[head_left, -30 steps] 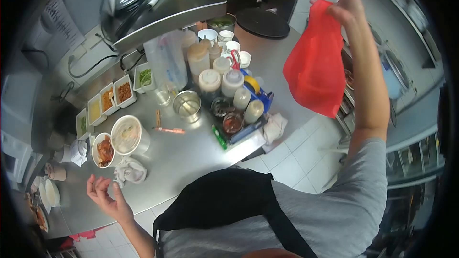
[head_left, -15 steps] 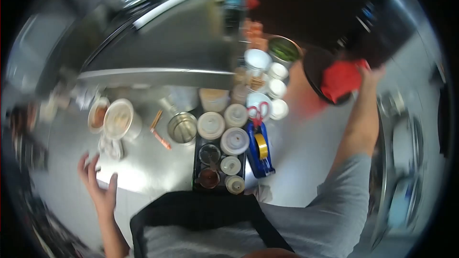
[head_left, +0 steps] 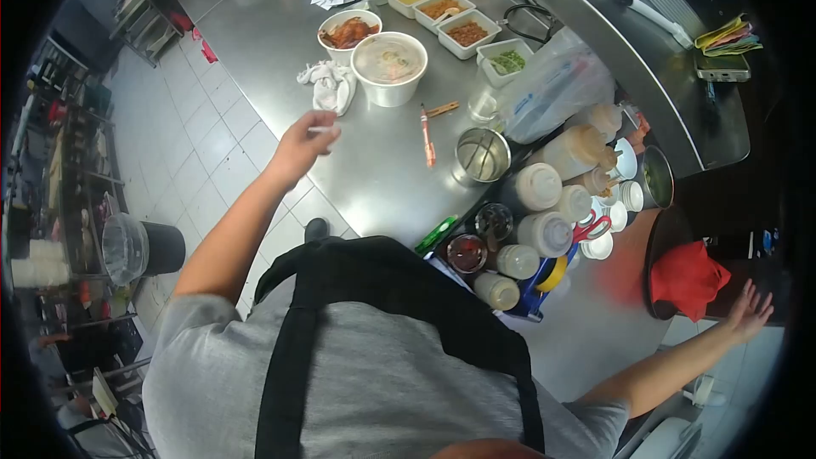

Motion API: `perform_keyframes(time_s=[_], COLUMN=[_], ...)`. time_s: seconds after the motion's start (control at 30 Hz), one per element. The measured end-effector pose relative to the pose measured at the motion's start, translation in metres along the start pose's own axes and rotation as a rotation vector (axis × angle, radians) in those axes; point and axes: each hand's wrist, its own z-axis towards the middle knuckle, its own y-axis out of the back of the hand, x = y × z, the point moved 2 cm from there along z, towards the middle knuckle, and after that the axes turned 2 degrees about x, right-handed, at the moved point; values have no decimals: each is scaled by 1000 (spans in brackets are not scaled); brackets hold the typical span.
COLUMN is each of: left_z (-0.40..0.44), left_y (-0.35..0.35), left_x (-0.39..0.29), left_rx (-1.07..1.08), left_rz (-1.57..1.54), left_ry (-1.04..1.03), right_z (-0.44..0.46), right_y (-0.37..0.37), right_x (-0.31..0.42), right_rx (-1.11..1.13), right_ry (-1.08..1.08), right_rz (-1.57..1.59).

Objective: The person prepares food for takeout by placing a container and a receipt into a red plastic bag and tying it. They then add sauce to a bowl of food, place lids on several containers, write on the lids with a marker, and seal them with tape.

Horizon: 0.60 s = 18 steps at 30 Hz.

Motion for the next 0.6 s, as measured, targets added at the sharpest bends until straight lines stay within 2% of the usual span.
perform_keyframes(time_s=[0.03, 0.17, 0.23, 0.3, 0.4, 0.5, 0.53, 0.57, 0.6], left_z=[17, 101, 153, 202, 252, 313, 341, 362, 389], left_y=[5, 23, 42, 67, 102, 120, 122, 124, 121], left_x=[10, 26, 39, 49, 43, 43, 50, 60, 77], left_rx=[-3, -63, -229, -520, -626, -201, 24, 30, 30], left_rz=[-157, -292, -250, -85, 489, 664, 1020, 993, 1127], left_ry=[90, 46, 1, -68, -291, -93, -260, -212, -318], right_z=[-35, -141, -156, -183, -244, -305, -310, -320, -337], right_y=[-24, -75, -60, -52, -57, -82, -75, -78, -90], right_x=[21, 87, 113, 137, 167, 186, 196, 203, 206], right_rx=[25, 192, 352, 460, 550, 575, 626, 563, 561], right_ry=[67, 400, 478, 529, 534, 566, 520, 485, 510], right_rz=[-2, -183, -116, -98, -218, -590, -581, -633, -690])
